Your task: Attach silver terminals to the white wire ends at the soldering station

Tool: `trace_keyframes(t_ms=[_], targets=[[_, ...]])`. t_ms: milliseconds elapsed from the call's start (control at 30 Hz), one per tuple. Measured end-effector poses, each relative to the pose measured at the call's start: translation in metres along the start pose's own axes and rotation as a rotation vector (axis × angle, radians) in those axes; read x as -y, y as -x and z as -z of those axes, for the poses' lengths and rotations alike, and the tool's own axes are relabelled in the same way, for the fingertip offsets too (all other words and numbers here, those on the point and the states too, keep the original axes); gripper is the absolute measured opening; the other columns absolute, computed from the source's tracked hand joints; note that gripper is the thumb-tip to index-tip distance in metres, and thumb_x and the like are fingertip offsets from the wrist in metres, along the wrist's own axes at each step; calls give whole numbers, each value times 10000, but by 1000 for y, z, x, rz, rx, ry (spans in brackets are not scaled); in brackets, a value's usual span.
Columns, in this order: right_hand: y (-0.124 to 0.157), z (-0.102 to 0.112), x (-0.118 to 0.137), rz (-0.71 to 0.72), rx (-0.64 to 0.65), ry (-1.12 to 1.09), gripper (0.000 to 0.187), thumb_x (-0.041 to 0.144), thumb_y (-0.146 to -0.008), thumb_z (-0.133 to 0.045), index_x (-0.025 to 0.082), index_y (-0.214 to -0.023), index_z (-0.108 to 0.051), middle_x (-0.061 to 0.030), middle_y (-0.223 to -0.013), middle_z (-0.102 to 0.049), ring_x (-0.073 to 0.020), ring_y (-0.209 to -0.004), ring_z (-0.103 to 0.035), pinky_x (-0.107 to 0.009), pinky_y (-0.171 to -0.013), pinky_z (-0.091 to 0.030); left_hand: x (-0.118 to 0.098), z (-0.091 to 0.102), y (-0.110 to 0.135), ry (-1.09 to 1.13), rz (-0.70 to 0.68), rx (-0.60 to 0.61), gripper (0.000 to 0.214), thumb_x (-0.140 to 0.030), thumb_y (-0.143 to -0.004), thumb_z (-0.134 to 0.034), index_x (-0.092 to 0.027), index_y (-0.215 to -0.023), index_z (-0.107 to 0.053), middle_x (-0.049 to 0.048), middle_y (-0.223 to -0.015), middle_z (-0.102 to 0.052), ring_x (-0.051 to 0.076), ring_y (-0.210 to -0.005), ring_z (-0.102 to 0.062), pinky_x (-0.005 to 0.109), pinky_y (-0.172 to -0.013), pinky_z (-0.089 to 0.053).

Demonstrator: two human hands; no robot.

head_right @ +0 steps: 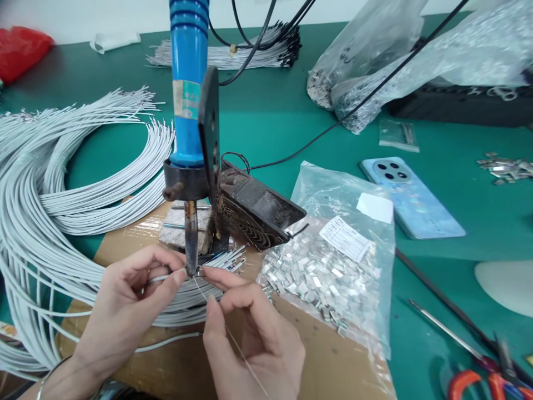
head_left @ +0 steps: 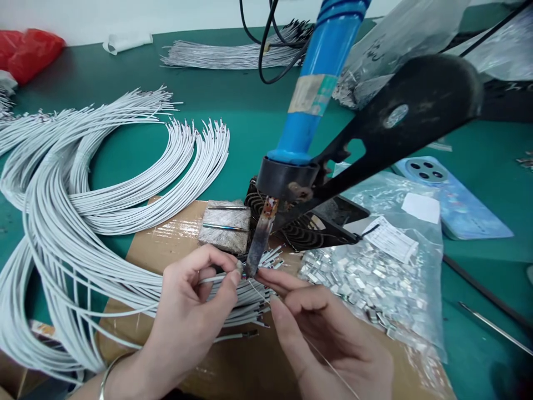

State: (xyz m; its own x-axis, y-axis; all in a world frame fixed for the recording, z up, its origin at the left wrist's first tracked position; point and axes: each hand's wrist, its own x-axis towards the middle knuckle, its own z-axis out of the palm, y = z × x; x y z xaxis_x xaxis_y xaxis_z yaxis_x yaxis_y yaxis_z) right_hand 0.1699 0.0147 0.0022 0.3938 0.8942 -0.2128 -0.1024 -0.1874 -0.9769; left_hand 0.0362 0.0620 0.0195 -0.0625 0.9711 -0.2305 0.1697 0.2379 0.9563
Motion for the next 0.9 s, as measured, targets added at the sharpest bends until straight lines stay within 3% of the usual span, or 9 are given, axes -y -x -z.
trace_keyframes(t_ms=[133, 267, 367, 700, 900], targets=[[-3, 5, -4, 43, 19, 37, 214, 207, -902, -776, 244, -715, -680, -35, -1097, -865, -133, -921, -827, -136, -884, -613, 1, 0, 1, 19, -7, -2, 110, -195, -823, -730, -189, -726, -679, -7, -696, -677, 89, -526, -350, 201, -463, -264], [-4, 7, -8, 104, 85, 6, 202, 209, -894, -790, 264, -723, -697, 14, -1089, -871, -104, -915, -834, -92, -866, -600, 5, -1, 1, 42, 6, -9, 104, -207, -852, -724, -198, -753, -692, 3, -756, -709, 93, -549, -388, 194, -479, -281], [-1, 2, -8, 59, 14, -7, 215, 201, -893, -782, 269, -720, -673, 45, -1078, -865, -74, -930, -816, -71, -907, -569, 6, 0, 2, 34, 13, -2, 111, -219, -861, -717, -200, -754, -691, 8, -758, -709, 94, -542, -368, 204, -475, -264], [-2, 2, -4, 76, -8, 41, 214, 196, -891, -783, 260, -717, -676, 16, -1065, -866, -92, -909, -820, -89, -876, -591, 4, 0, 3, 14, 8, 0, 113, -225, -860, -712, -201, -753, -685, 6, -716, -683, 98, -523, -306, 232, -467, -226], [-5, 6, -10, 152, 45, 24, 201, 156, -874, -797, 257, -730, -699, 6, -1053, -875, -98, -870, -834, -86, -842, -604, 9, 1, 4, -5, -15, -20, 121, -220, -885, -706, -199, -766, -689, -2, -706, -668, 94, -523, -297, 223, -465, -206]])
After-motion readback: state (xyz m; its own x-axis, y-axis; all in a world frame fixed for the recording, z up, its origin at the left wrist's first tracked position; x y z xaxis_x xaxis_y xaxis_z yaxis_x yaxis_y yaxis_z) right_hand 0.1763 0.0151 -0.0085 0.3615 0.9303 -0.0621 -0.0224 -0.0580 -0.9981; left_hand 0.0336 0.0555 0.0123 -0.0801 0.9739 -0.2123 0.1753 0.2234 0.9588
